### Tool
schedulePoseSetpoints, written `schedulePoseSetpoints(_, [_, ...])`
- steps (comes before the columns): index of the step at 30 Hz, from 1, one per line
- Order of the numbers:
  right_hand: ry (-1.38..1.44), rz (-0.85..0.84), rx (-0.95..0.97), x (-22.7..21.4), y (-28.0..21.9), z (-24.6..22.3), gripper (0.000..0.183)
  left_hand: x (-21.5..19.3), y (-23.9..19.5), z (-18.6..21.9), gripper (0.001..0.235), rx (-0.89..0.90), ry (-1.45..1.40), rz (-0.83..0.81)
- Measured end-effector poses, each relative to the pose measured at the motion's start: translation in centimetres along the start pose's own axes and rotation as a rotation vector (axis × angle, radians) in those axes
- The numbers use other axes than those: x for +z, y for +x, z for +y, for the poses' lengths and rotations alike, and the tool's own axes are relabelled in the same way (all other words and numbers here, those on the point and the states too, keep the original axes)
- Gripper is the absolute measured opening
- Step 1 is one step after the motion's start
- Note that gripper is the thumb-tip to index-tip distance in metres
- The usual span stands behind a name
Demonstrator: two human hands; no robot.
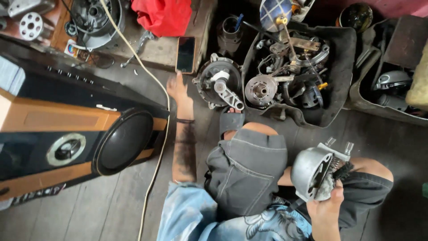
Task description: Cleaning and inspecting a motorcycle engine component using a small tool in a workshop environment.
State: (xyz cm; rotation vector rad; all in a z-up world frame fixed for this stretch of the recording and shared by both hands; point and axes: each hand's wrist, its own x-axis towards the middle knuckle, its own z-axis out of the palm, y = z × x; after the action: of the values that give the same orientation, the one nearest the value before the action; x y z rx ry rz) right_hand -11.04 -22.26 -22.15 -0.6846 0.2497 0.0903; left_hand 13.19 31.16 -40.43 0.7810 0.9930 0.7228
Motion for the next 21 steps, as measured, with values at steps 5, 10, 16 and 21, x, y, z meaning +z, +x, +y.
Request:
schedulePoseSetpoints(5, [-0.115,0.095,-0.027,-3.2,-0.8,-0.1,0.074,-1.0,4.7,-3.1,0.06,-0.175,0.234,0.054])
schedulePoseSetpoints(10, [-0.249,0.097,-0.025,-2.3,-0.6,-0.6,0.076,0.0,6.1,-3.9,0.044,-0.212,0.146,-0.018])
schedulePoseSetpoints(16, [-0.343,0.181,0.023,-1.7,-0.4,-0.7,0.08,0.7,7.1,-4.6,0.032,-0.154,0.054,0.015])
schedulePoseSetpoints(21, [-0.35,0.231,0.042,-2.1,0.1,-0.9,0.086,1.2,7.2,-4.9,0.033,-0.081,0.001,0.057])
